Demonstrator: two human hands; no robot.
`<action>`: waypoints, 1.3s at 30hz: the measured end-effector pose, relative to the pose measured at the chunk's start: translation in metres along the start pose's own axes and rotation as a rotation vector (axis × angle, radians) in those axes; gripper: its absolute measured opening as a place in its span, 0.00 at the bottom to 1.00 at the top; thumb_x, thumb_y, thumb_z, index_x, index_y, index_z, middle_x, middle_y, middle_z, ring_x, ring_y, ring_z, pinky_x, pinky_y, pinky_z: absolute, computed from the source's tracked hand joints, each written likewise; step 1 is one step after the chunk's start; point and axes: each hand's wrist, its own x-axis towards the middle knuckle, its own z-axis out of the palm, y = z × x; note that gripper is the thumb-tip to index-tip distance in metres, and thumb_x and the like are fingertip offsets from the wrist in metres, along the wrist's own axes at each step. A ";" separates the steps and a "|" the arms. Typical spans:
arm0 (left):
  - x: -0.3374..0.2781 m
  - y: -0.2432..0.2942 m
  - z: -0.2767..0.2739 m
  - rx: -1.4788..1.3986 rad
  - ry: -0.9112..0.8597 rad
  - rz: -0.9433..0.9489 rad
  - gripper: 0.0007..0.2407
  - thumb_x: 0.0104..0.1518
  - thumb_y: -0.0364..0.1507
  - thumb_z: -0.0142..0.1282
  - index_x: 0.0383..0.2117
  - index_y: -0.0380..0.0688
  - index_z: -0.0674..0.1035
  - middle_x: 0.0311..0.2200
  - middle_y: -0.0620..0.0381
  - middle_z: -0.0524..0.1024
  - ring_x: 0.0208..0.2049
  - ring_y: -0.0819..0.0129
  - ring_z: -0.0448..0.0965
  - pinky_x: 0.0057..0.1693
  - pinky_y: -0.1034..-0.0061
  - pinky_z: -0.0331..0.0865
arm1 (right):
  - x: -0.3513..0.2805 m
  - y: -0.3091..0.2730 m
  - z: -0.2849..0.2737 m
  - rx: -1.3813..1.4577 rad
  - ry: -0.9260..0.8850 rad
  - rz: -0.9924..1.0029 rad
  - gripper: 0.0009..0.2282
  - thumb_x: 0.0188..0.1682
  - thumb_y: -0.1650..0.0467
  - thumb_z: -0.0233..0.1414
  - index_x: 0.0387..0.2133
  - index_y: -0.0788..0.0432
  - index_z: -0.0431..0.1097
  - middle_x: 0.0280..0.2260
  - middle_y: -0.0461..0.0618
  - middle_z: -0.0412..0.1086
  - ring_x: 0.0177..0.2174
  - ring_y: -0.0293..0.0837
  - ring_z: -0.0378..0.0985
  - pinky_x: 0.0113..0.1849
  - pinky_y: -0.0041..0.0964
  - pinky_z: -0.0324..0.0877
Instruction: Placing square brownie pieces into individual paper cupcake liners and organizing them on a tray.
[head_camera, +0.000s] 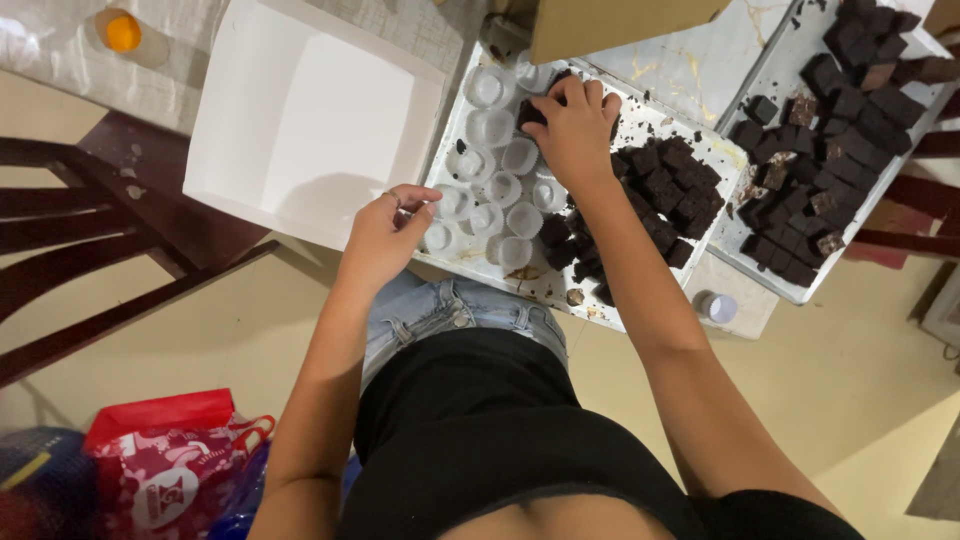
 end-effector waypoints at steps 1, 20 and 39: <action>-0.001 -0.002 -0.001 0.004 -0.007 0.003 0.09 0.60 0.29 0.57 0.44 0.45 0.84 0.30 0.63 0.79 0.24 0.81 0.66 0.34 0.82 0.66 | -0.002 -0.001 -0.007 -0.002 0.003 0.007 0.13 0.43 0.64 0.68 0.40 0.50 0.81 0.43 0.44 0.66 0.46 0.51 0.63 0.49 0.54 0.52; 0.004 0.008 0.008 0.016 -0.031 0.011 0.09 0.61 0.28 0.57 0.44 0.43 0.83 0.30 0.64 0.78 0.23 0.82 0.65 0.32 0.83 0.64 | -0.074 0.124 -0.058 -0.122 -0.075 0.283 0.22 0.38 0.63 0.70 0.47 0.52 0.78 0.51 0.53 0.66 0.53 0.62 0.60 0.53 0.64 0.46; 0.004 -0.005 0.005 0.014 -0.002 -0.002 0.09 0.61 0.29 0.57 0.45 0.43 0.83 0.34 0.59 0.80 0.26 0.79 0.71 0.35 0.82 0.68 | -0.064 0.118 -0.014 -0.236 -0.222 0.553 0.28 0.40 0.53 0.65 0.36 0.69 0.77 0.49 0.62 0.63 0.52 0.69 0.56 0.52 0.74 0.43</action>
